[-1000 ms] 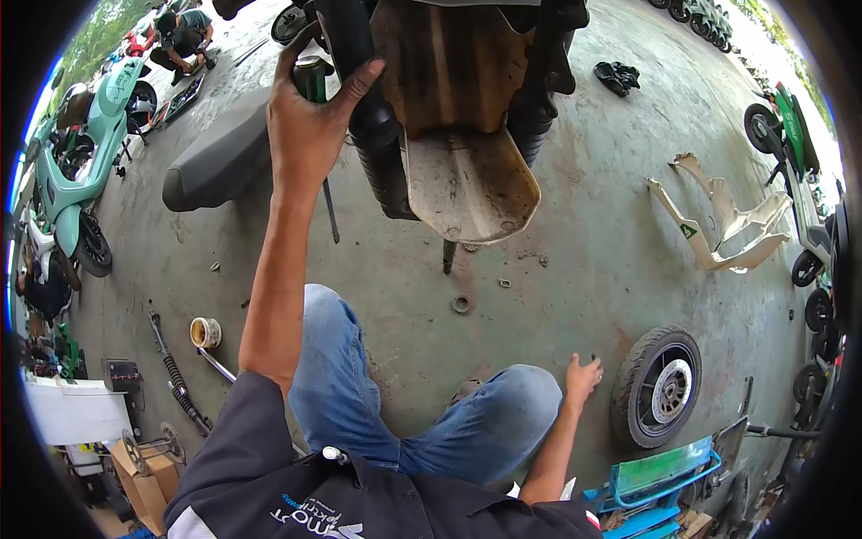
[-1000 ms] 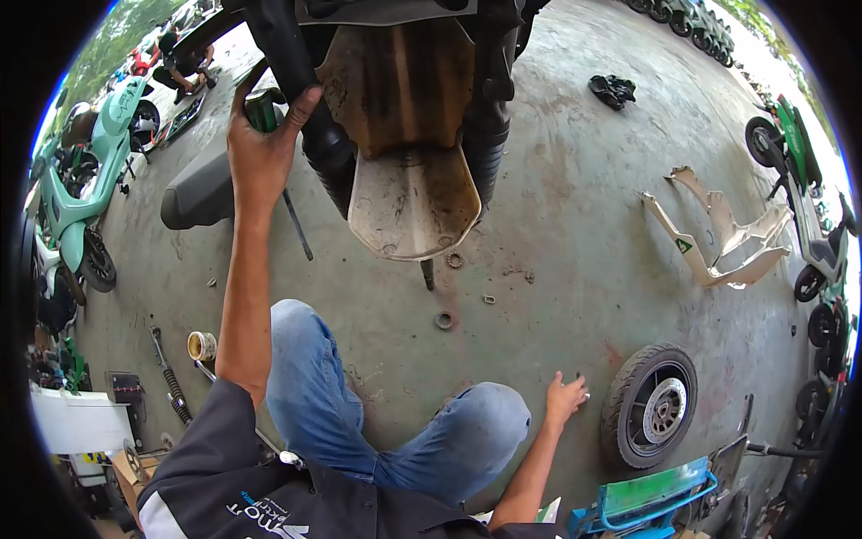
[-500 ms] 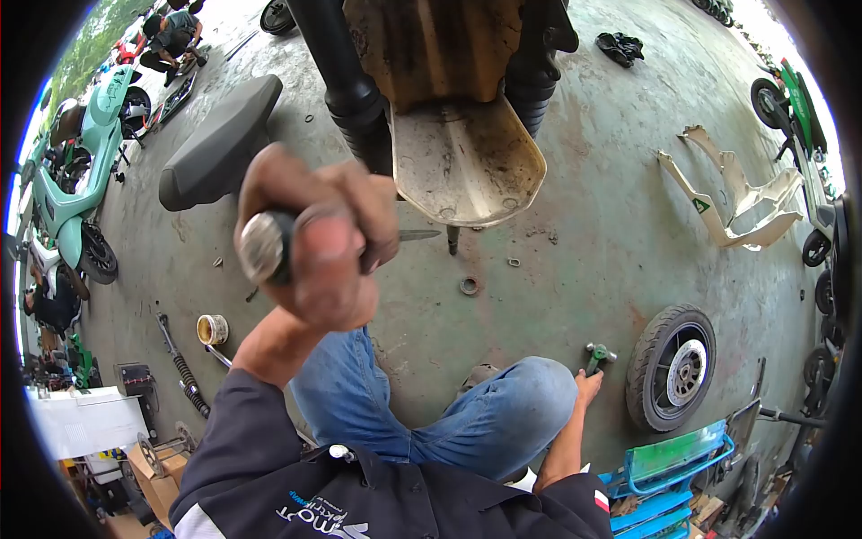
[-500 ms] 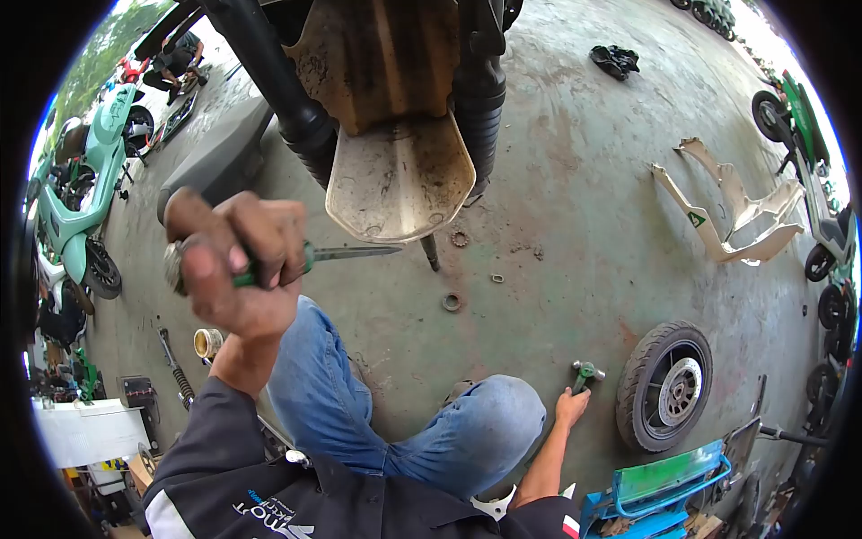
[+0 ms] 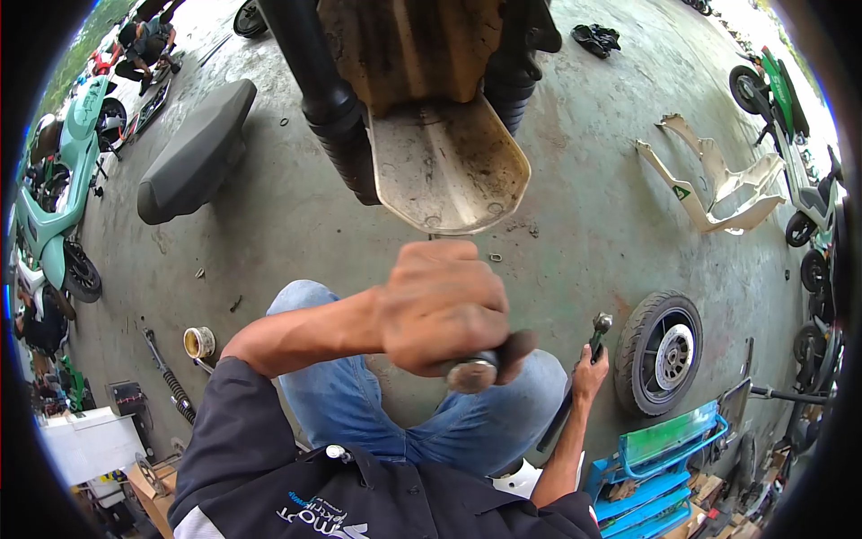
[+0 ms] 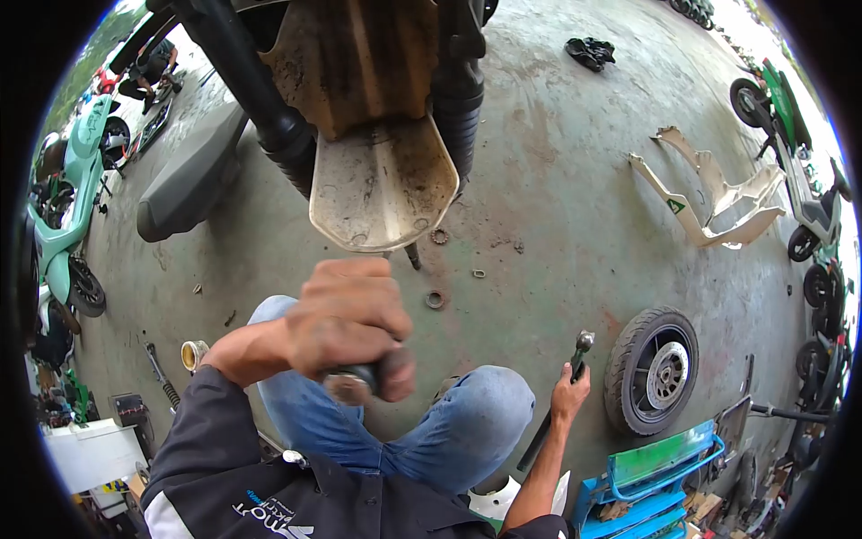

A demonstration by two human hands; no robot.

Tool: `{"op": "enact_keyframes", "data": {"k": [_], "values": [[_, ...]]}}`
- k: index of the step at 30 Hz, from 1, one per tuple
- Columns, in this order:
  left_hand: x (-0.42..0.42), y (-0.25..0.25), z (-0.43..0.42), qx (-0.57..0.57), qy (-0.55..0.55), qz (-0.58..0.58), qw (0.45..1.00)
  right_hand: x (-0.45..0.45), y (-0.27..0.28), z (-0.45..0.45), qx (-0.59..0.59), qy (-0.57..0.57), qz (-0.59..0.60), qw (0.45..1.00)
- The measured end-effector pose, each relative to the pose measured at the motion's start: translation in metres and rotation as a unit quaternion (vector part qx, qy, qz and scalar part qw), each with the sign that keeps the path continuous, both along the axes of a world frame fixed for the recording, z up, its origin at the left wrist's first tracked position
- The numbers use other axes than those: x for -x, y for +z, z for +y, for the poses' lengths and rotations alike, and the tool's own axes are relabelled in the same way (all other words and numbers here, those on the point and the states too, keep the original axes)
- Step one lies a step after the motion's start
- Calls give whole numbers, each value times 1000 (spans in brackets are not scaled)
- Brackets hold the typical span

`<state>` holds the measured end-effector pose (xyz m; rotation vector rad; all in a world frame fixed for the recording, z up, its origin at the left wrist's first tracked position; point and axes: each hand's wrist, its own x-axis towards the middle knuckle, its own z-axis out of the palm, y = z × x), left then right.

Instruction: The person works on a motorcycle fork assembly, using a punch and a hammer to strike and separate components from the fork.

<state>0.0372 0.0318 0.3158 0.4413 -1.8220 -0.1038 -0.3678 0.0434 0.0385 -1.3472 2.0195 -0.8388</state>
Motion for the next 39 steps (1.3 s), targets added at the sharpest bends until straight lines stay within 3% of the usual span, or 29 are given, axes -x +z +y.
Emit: {"op": "enact_keyframes", "data": {"k": [4, 6, 8, 9, 12, 14, 22, 25, 29, 39], "values": [[16, -18, -9, 83, 109, -26, 990, -10, 41, -10, -3, 38, -47, 998], [24, -13, -12, 82, 136, -41, 986, -27, 73, -11, 59, 95, -59, 992], [34, -14, -17, 73, 163, -54, 982, -9, 65, -13, 7, 58, -116, 992], [40, -16, -24, 81, 185, -34, 979, 9, 53, -18, 47, 94, -72, 992], [46, -15, -27, 74, 212, -14, 974, -26, 118, -12, 8, 95, -90, 991], [48, -11, -28, 60, 217, -12, 974, -40, 137, -8, 50, 89, -65, 993], [61, -8, -40, -10, 194, -38, 980, -31, 154, -13, 22, 93, -110, 989], [63, -8, -43, 20, 244, -50, 968, -28, 152, -12, 29, 108, -122, 986], [66, -8, -44, -13, 202, -40, 978, -29, 152, -9, 19, 110, -123, 986], [76, -17, -55, 5, 239, -33, 970, -32, 154, -4, 9, 109, -133, 985]]}}
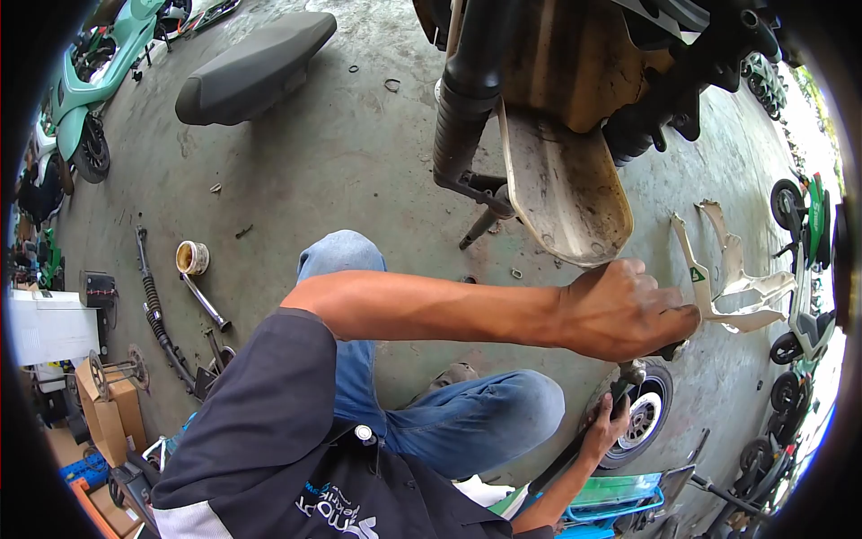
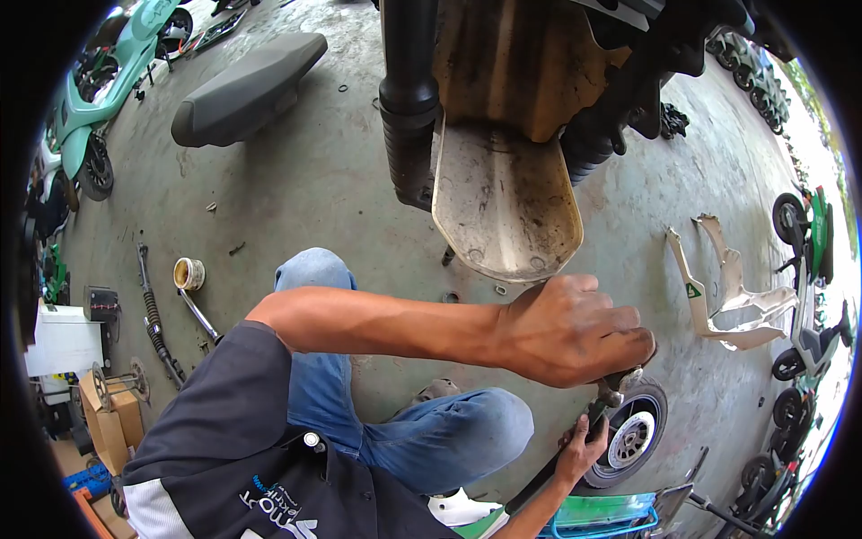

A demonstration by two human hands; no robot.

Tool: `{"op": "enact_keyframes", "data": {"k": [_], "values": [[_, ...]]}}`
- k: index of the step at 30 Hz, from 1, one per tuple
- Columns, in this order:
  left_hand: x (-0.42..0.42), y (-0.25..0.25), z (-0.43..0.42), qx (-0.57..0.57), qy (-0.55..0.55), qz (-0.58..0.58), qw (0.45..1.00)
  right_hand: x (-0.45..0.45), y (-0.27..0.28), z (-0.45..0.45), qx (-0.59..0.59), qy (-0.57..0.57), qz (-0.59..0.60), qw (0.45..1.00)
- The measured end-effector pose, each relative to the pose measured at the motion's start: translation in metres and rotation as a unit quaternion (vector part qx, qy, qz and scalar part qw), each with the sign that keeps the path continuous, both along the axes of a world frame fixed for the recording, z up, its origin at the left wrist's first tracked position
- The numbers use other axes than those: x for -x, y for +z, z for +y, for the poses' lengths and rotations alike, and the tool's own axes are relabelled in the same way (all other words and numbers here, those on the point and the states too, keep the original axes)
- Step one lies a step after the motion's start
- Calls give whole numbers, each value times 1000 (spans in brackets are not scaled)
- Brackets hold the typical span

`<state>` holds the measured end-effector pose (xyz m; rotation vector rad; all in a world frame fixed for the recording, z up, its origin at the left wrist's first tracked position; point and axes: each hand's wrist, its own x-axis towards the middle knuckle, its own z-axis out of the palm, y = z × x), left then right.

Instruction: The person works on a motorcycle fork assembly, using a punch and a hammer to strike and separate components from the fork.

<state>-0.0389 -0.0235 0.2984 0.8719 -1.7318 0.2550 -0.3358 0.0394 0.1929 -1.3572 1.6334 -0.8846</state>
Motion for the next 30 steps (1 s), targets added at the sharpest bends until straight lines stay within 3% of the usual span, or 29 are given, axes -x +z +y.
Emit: {"op": "enact_keyframes", "data": {"k": [8, 10, 18, 23, 25, 30], "values": [[7, 8, -1, 24, 16, -25, 999, 5, 2, -3, 3, 3, -11, 1000], [6, 8, -6, -37, 24, -36, 998, 7, 1, -4, -1, 6, -20, 1000], [2, 6, -13, -41, 10, -18, 999, 18, -12, -5, -8, -5, -48, 999], [5, 8, -18, 5, 11, 9, 1000, 8, 0, -8, -31, -14, -94, 995], [13, 11, -23, -112, 72, 34, 990, 3, 10, -10, -33, -12, -118, 992], [10, 23, -19, -74, 71, -22, 994, -15, 32, -18, 5, 22, -131, 991]]}}
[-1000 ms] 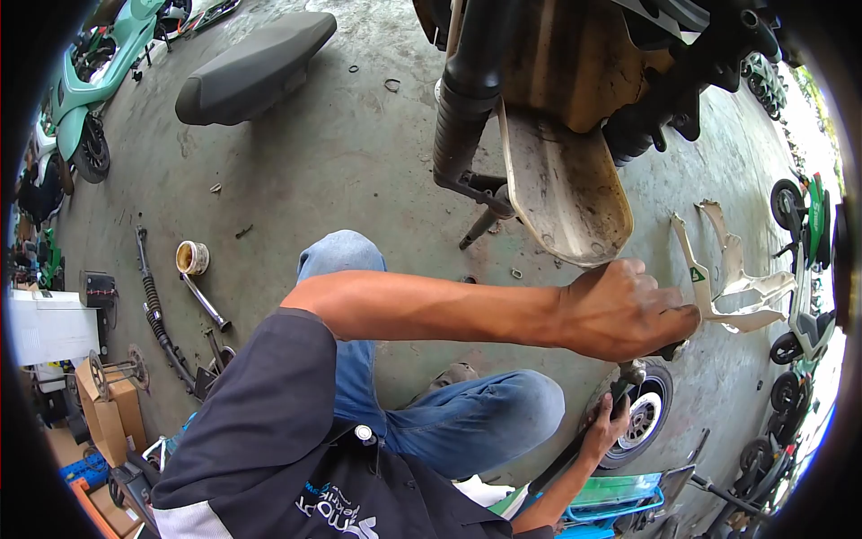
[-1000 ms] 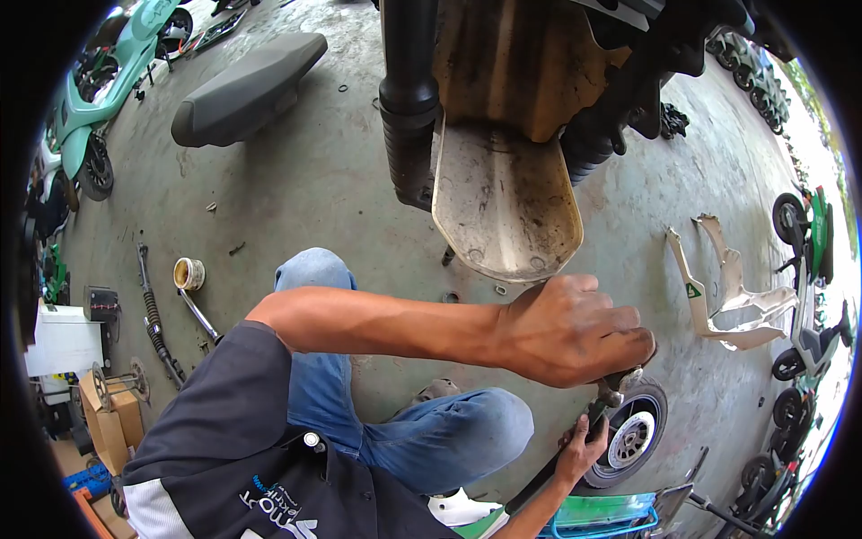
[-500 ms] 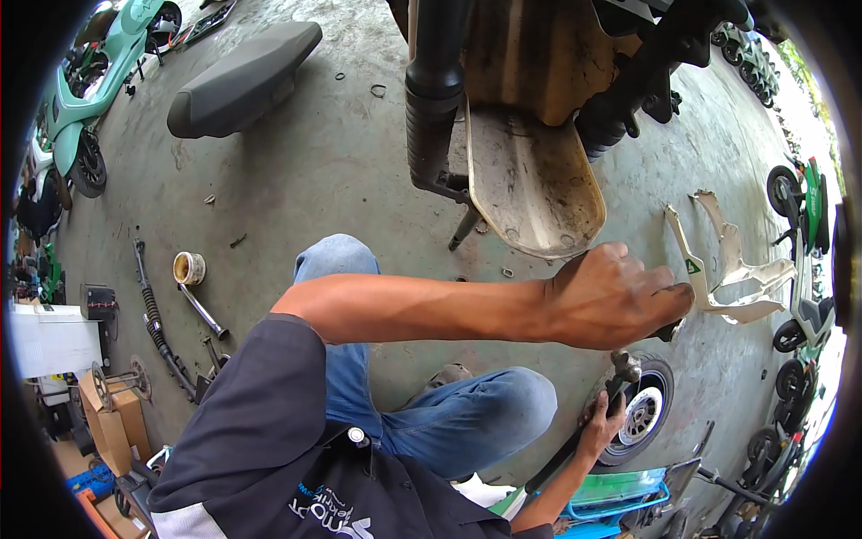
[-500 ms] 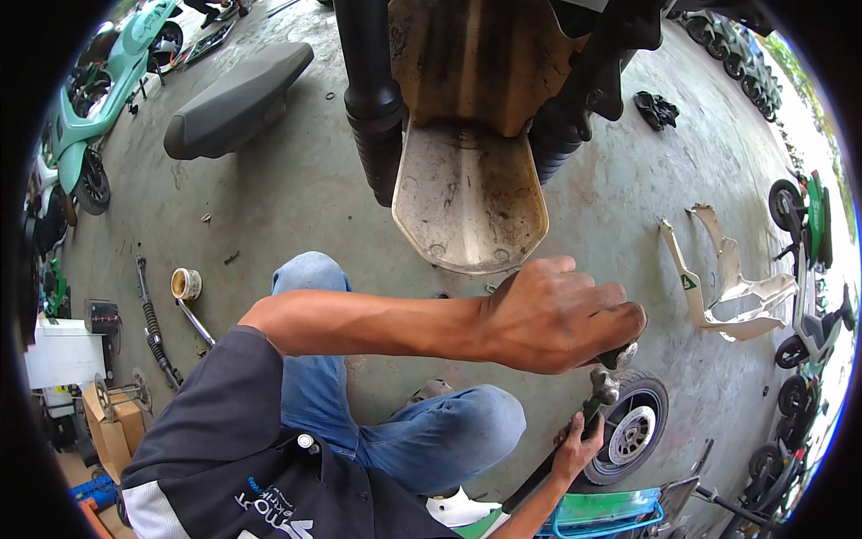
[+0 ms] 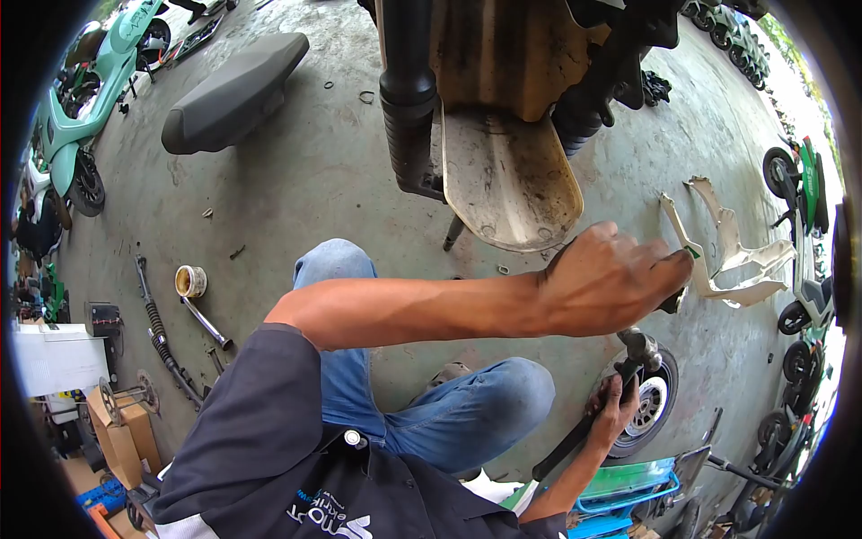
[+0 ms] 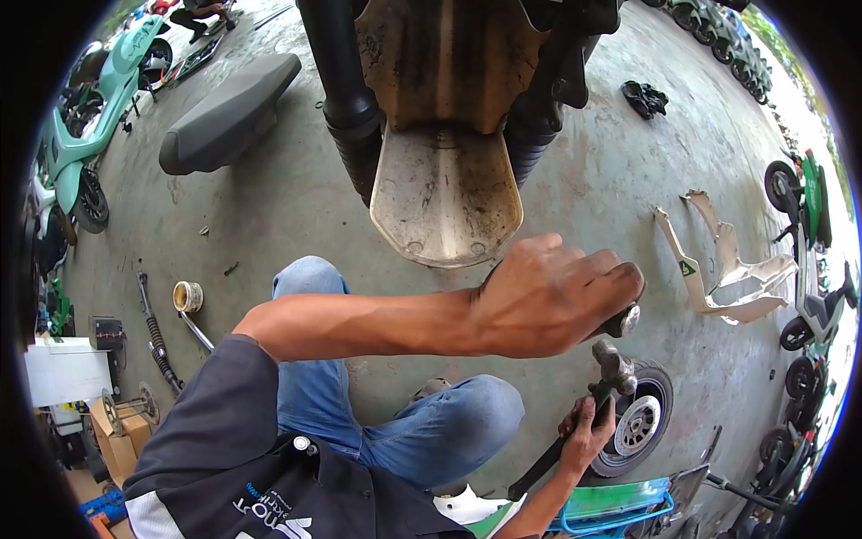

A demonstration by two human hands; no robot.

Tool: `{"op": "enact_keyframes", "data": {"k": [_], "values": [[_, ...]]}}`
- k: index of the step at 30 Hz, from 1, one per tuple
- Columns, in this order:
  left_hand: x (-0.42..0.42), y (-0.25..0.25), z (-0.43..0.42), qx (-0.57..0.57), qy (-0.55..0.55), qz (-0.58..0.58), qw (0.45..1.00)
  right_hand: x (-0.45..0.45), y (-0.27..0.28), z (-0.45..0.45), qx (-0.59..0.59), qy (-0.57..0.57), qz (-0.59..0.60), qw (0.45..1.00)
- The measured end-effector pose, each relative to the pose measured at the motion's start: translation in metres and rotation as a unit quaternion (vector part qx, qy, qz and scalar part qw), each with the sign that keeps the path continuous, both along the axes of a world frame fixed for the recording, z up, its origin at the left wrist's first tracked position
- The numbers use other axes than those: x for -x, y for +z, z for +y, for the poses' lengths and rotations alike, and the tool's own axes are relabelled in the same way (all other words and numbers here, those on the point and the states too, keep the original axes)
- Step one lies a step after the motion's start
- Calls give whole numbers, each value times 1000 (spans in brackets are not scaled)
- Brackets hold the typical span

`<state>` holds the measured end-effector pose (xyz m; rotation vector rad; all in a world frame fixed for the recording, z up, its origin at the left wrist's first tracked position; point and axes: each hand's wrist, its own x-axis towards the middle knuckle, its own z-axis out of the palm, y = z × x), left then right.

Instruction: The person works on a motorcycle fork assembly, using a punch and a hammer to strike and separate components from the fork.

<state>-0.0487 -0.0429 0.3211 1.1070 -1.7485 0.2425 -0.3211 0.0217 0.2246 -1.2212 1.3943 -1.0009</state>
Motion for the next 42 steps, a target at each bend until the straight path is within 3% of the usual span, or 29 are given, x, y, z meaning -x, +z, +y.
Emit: {"op": "enact_keyframes", "data": {"k": [14, 16, 17, 19, 20, 21, 23, 25, 27, 28, 32, 35, 37, 42], "values": [[1, -3, -19, 23, 25, 43, 998, 1, 4, 4, 3, 1, 7, 1000], [2, 7, -20, -103, 92, 6, 990, 2, 9, 3, -2, 4, -1, 1000], [2, 14, -16, -101, 86, 6, 991, 2, 13, 3, -1, -1, -1, 1000], [-1, 27, -1, -100, 147, -108, 978, 0, 24, -2, 16, 16, -23, 999], [-2, 37, 1, -205, 73, -100, 971, -4, 32, -4, 20, 12, -31, 999], [-10, 36, -1, -205, 60, -103, 971, -6, 40, -6, 21, 12, -42, 999], [-38, 37, -10, -173, -124, -110, 971, -15, 60, -10, 43, 22, -53, 997], [-65, 69, -15, -318, -199, -128, 918, -21, 76, -15, 62, 32, -61, 996], [-85, 63, -34, -296, -231, -121, 919, -27, 90, -17, 78, 49, -70, 993], [-89, 70, -36, -381, -247, -74, 888, -31, 96, -18, 78, 66, -80, 992], [-90, 63, -37, -446, -328, -51, 831, -48, 124, -21, 97, 104, -88, 986], [-93, 60, -45, -426, -327, -87, 839, -64, 145, -20, 101, 115, -79, 985], [-92, 57, -44, -459, -338, -44, 820, -74, 158, -21, 105, 136, -94, 981], [-91, 51, -43, -388, -305, -47, 869, -92, 175, -27, 121, 142, -99, 977]]}}
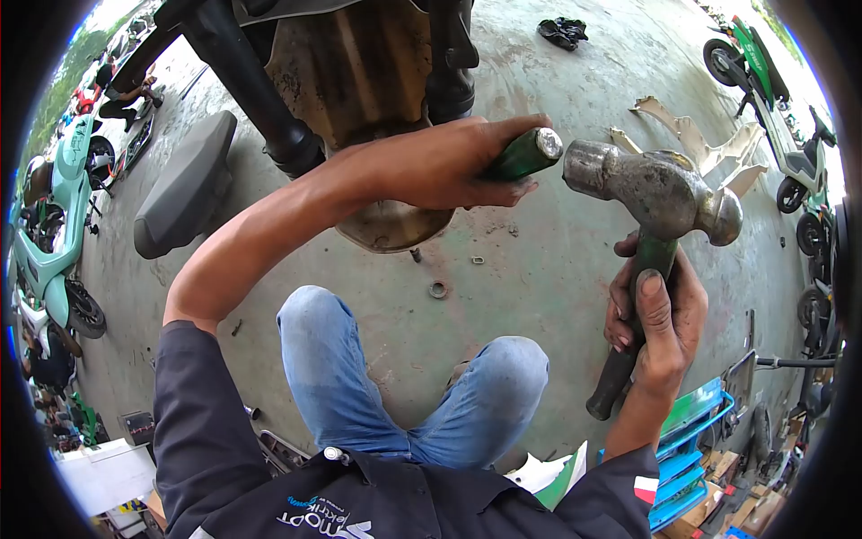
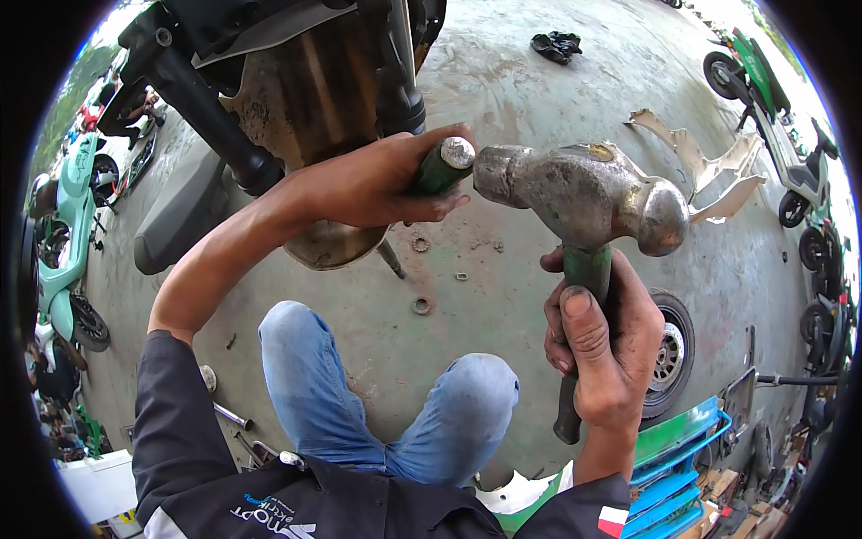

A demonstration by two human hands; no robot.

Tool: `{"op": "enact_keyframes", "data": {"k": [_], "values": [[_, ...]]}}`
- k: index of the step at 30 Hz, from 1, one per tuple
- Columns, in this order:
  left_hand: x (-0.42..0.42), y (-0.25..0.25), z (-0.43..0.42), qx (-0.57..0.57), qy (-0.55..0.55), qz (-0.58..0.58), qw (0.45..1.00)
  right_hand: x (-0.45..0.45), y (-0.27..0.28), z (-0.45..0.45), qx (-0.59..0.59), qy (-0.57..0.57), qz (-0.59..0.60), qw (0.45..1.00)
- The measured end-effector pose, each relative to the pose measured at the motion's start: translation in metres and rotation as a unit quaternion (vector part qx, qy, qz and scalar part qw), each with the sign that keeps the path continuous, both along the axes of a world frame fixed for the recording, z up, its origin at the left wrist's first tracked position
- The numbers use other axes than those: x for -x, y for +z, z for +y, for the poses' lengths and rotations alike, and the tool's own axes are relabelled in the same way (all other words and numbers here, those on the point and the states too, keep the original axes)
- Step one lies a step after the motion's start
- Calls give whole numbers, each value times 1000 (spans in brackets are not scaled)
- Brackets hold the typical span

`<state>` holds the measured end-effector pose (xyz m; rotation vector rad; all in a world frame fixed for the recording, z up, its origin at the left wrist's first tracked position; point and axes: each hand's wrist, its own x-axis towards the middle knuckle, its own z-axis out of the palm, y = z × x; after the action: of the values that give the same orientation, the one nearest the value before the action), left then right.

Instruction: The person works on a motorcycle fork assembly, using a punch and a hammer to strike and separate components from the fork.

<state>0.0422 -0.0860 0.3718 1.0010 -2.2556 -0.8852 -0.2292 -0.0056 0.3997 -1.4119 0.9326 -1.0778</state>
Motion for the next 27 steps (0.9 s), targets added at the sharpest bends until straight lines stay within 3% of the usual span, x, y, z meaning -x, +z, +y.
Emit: {"op": "enact_keyframes", "data": {"k": [7, 9, 12, 16, 19, 21, 27], "values": [[1, 3, -10, -30, -11, 13, 999, -2, 12, -3, -12, -10, 17, 1000], [-4, -4, -14, -130, -45, 1, 990, -1, 20, -6, 21, -40, 30, 999], [-13, -9, -15, -183, -8, 57, 981, -3, 36, -12, 63, -63, 15, 996], [-17, 3, -12, -88, -53, -36, 994, -13, 54, -19, 21, -30, 77, 996], [-30, -10, -27, -105, -90, 43, 989, -20, 56, -18, -26, 9, 144, 989], [-33, -12, -28, -41, -109, 40, 992, -17, 58, -16, -26, 16, 145, 989], [-30, -14, -26, 15, -140, 19, 990, 0, 72, -16, 86, -117, 76, 987]]}}
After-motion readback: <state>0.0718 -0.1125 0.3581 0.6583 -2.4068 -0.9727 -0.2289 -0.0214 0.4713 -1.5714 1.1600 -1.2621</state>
